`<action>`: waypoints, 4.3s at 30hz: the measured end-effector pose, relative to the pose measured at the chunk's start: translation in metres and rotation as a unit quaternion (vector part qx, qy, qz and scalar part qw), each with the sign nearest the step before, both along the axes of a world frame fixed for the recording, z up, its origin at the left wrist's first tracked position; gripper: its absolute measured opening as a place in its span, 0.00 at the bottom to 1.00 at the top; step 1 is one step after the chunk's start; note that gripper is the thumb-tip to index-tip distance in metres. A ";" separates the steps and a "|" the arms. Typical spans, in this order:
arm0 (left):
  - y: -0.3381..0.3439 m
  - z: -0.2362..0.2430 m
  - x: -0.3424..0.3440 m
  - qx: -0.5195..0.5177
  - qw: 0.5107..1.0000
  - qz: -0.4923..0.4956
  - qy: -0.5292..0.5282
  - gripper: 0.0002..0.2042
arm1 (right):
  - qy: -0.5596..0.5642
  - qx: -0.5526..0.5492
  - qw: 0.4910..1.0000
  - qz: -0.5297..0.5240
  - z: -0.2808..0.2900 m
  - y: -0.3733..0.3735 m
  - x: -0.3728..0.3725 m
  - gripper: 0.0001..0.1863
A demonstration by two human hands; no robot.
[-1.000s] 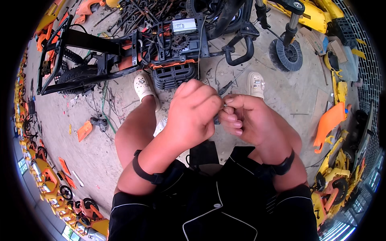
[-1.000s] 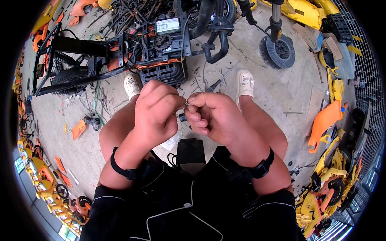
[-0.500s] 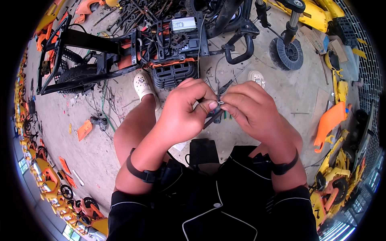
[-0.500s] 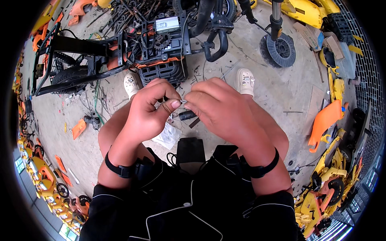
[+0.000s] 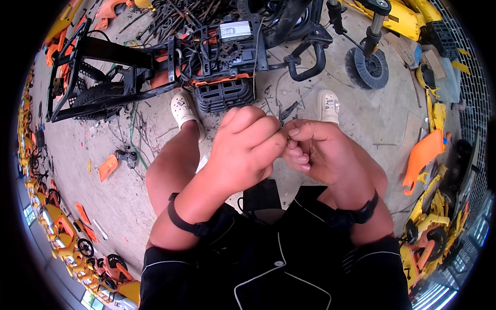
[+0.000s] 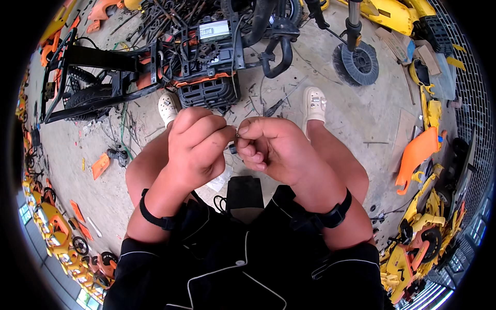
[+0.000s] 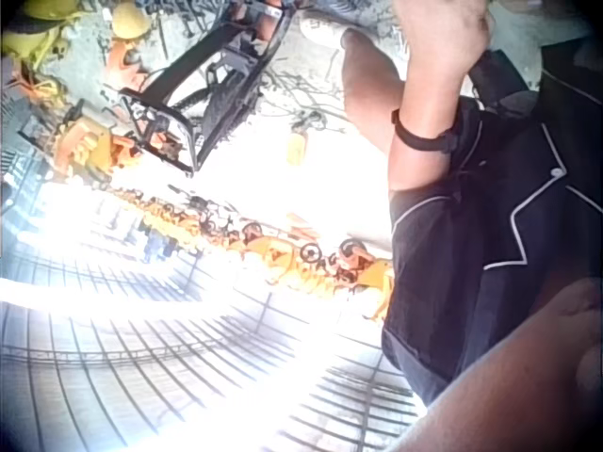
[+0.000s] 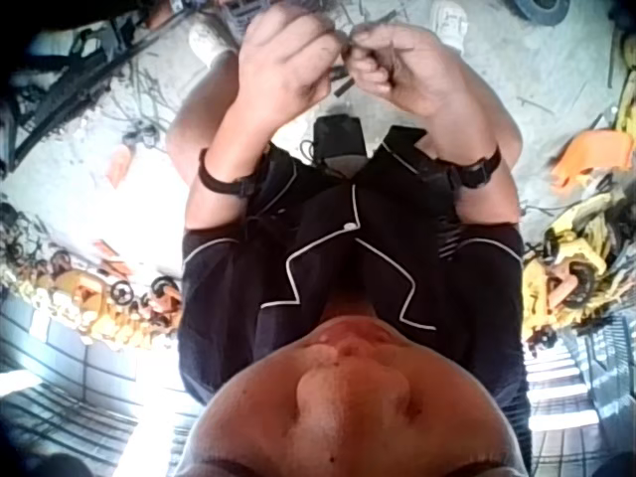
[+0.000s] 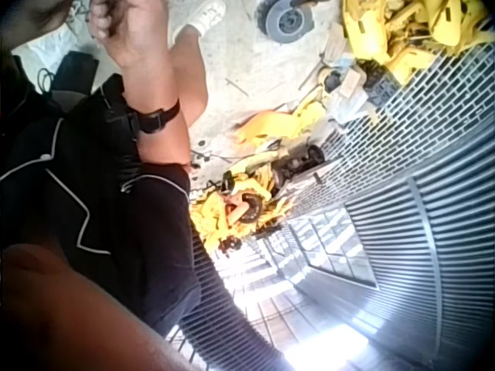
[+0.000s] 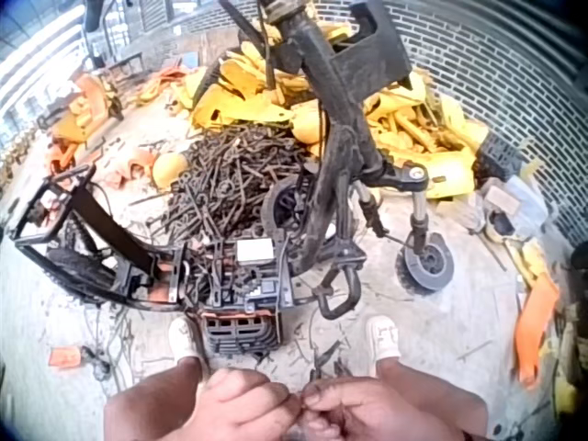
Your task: The person twists a wire connector with their hands and then uses a hammer to tap a metal bracket on a motorcycle frame.
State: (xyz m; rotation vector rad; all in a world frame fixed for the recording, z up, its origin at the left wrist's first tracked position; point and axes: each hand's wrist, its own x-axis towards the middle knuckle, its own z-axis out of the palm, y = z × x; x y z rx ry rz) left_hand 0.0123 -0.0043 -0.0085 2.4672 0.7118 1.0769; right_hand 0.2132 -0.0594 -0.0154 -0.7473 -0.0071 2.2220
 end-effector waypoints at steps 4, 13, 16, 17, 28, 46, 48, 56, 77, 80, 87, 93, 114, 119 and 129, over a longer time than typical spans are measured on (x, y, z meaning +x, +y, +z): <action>0.009 0.000 -0.005 -0.162 0.987 -0.004 0.003 0.11 | -0.299 0.173 0.938 0.028 0.014 0.001 -0.004 0.10; 0.007 0.002 -0.010 -0.513 0.856 -0.021 -0.066 0.04 | -0.677 0.544 0.497 -0.006 0.015 0.003 -0.004 0.12; 0.007 0.002 -0.010 -0.528 0.846 -0.025 -0.063 0.04 | -0.674 0.561 0.482 0.002 0.015 0.003 -0.005 0.10; 0.007 0.001 -0.010 -0.495 0.867 -0.030 -0.060 0.04 | -0.675 0.565 0.474 0.002 0.015 0.002 -0.005 0.09; 0.008 0.003 -0.003 -0.103 0.995 -0.002 -0.013 0.14 | -0.307 0.162 0.936 -0.053 0.013 -0.006 -0.017 0.08; 0.013 -0.002 -0.010 -0.287 0.956 -0.049 -0.016 0.07 | -0.683 0.512 0.518 -0.053 0.019 -0.001 -0.004 0.09; 0.013 0.000 -0.009 -0.278 0.959 -0.043 -0.031 0.11 | -0.685 0.504 0.521 -0.071 0.021 -0.001 -0.005 0.08; 0.011 0.008 -0.009 -0.368 0.929 -0.036 -0.031 0.18 | -0.690 0.502 0.511 -0.104 0.019 -0.001 -0.005 0.08; 0.001 0.011 -0.009 -0.654 0.716 -0.083 -0.232 0.11 | -0.671 0.552 0.474 -0.145 0.026 0.004 -0.008 0.11; 0.002 0.014 -0.011 -0.657 0.718 -0.080 -0.214 0.11 | -0.668 0.556 0.472 -0.148 0.026 0.005 -0.008 0.11; -0.002 0.009 -0.010 -0.633 0.740 -0.071 -0.219 0.11 | -0.666 0.558 0.473 -0.144 0.024 0.004 -0.007 0.11; -0.002 0.008 -0.009 -0.611 0.761 -0.068 -0.206 0.11 | -0.671 0.548 0.484 -0.119 0.025 0.000 -0.006 0.12; -0.001 0.009 -0.012 -0.579 0.799 -0.060 -0.152 0.08 | -0.672 0.537 0.489 -0.145 0.023 0.002 -0.009 0.10; -0.002 0.001 -0.008 -0.555 0.806 -0.046 -0.203 0.08 | -0.666 0.527 0.509 -0.144 0.024 0.001 -0.010 0.10; -0.002 0.007 -0.009 -0.560 0.804 -0.042 -0.193 0.07 | -0.655 0.517 0.530 -0.150 0.023 -0.001 -0.009 0.11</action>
